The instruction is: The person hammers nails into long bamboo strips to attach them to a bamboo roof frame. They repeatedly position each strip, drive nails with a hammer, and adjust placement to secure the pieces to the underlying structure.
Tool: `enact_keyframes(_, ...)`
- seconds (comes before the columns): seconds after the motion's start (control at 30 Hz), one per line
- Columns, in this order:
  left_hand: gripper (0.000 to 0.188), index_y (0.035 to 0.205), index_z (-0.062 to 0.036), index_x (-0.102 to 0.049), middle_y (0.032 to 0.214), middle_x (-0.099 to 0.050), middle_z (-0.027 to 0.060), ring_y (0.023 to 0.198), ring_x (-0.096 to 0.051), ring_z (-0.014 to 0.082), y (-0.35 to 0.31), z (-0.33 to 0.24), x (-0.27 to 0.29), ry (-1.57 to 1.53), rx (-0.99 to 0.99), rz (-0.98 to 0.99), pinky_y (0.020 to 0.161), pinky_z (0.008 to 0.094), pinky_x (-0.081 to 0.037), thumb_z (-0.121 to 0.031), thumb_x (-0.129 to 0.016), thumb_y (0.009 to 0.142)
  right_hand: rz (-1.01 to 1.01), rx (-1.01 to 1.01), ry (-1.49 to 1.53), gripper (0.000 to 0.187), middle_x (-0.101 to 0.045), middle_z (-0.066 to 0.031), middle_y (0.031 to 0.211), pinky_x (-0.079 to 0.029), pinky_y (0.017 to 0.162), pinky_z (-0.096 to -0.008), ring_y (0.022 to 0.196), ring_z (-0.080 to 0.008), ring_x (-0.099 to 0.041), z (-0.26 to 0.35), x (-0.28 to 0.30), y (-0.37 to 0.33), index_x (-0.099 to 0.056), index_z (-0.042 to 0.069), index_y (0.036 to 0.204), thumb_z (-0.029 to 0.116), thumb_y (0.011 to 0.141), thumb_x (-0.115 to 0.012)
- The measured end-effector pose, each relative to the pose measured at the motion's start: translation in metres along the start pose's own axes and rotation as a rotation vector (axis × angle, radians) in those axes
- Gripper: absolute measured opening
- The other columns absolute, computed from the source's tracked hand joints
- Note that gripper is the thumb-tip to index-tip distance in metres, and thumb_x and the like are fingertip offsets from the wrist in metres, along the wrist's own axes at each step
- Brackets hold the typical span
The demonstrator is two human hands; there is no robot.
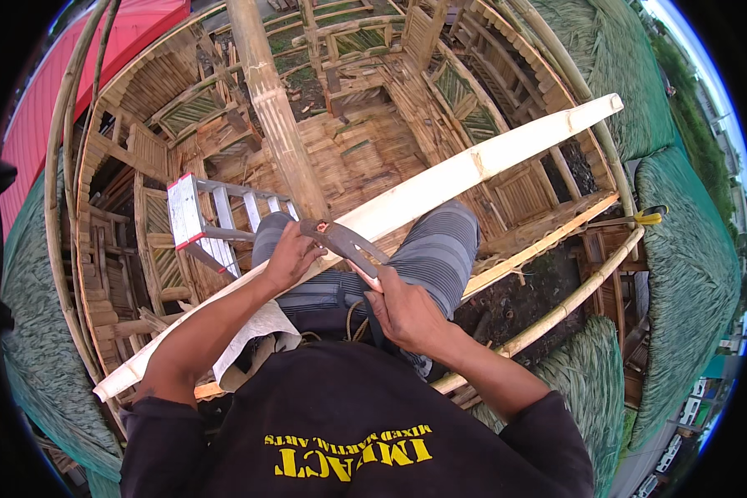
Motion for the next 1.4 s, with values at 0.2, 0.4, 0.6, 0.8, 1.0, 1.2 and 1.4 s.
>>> enact_keyframes(0.2, 0.02, 0.099, -0.0029, -0.065, 0.115, -0.059, 0.0122, 0.108, -0.054, 0.0349, -0.005, 0.0, -0.003, -0.032, -0.033, -0.08, 0.095, 0.043, -0.047, -0.009, -0.076, 0.083, 0.12, -0.071, -0.153, 0.034, -0.065, -0.0265, 0.087, -0.05, 0.058, -0.0555, 0.069, -0.0495, -0.063, 0.002, -0.021, -0.005, -0.044, -0.002, 0.128, 0.015, 0.101, -0.057)
enact_keyframes(0.4, 0.028, 0.103, -0.0025, -0.065, 0.117, -0.059, 0.0117, 0.112, -0.053, 0.0362, -0.001, 0.004, -0.007, -0.041, 0.111, 0.039, 0.096, 0.0434, -0.046, -0.014, -0.079, 0.081, -0.083, 0.065, -0.084, 0.024, -0.066, -0.0232, 0.08, -0.052, 0.057, -0.0554, 0.068, -0.045, -0.066, 0.016, -0.02, -0.003, -0.046, 0.0, 0.11, 0.018, 0.101, -0.058)
enact_keyframes(0.6, 0.06, 0.122, -0.0019, -0.058, 0.121, -0.058, 0.0157, 0.118, -0.056, 0.0369, -0.011, -0.008, 0.012, 0.057, -0.06, -0.056, 0.097, 0.0455, -0.049, -0.033, -0.085, 0.078, 0.07, -0.15, -0.223, 0.021, -0.064, -0.0266, 0.073, -0.048, 0.057, -0.056, 0.066, -0.0478, -0.064, 0.017, -0.012, 0.006, -0.045, 0.001, 0.106, 0.02, 0.104, -0.054)
enact_keyframes(0.8, 0.102, 0.134, 0.0021, -0.042, 0.111, -0.066, 0.0306, 0.101, -0.068, 0.0472, -0.018, 0.007, 0.024, 0.216, 0.346, 0.455, 0.084, 0.0529, -0.055, -0.062, -0.085, 0.068, -0.35, 0.299, -0.024, 0.023, -0.066, -0.0256, 0.074, -0.05, 0.06, -0.0571, 0.068, -0.0486, -0.065, 0.035, 0.0, 0.0, -0.045, -0.003, 0.105, 0.018, 0.104, -0.054)
enact_keyframes(1.0, 0.094, 0.129, 0.0043, -0.046, 0.1, -0.068, 0.0306, 0.093, -0.069, 0.0474, -0.006, 0.015, 0.025, 0.241, 0.271, 0.467, 0.08, 0.0518, -0.056, -0.06, -0.082, 0.07, -0.097, -0.09, -0.097, 0.024, -0.067, -0.0248, 0.075, -0.052, 0.056, -0.0537, 0.066, -0.0481, -0.065, 0.019, -0.02, 0.005, -0.046, -0.002, 0.112, 0.016, 0.102, -0.059)
enact_keyframes(1.2, 0.091, 0.126, 0.0032, -0.048, 0.095, -0.069, 0.0292, 0.091, -0.069, 0.0472, -0.007, 0.011, 0.029, 0.206, 0.269, 0.511, 0.077, 0.052, -0.055, -0.059, -0.082, 0.069, -0.151, -0.002, -0.196, 0.027, -0.065, -0.0333, 0.087, -0.05, 0.062, -0.0568, 0.066, -0.0512, -0.064, 0.031, -0.027, -0.007, -0.051, -0.006, 0.124, 0.012, 0.103, -0.051)
enact_keyframes(1.4, 0.092, 0.128, 0.0044, -0.048, 0.095, -0.07, 0.0299, 0.09, -0.069, 0.0455, 0.0, 0.011, 0.032, 0.25, 0.284, 0.616, 0.078, 0.0513, -0.055, -0.058, -0.082, 0.07, -0.338, 0.075, 0.024, 0.022, -0.066, -0.0268, 0.075, -0.05, 0.06, -0.0577, 0.069, -0.0488, -0.065, 0.048, -0.014, 0.002, -0.047, -0.001, 0.104, 0.019, 0.103, -0.054)
Point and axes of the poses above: each hand's wrist, its own y-axis towards the middle knuckle, its own x-axis out of the back of the hand, z = x × y, the point moved 2 cm from there along y, towards the middle knuckle
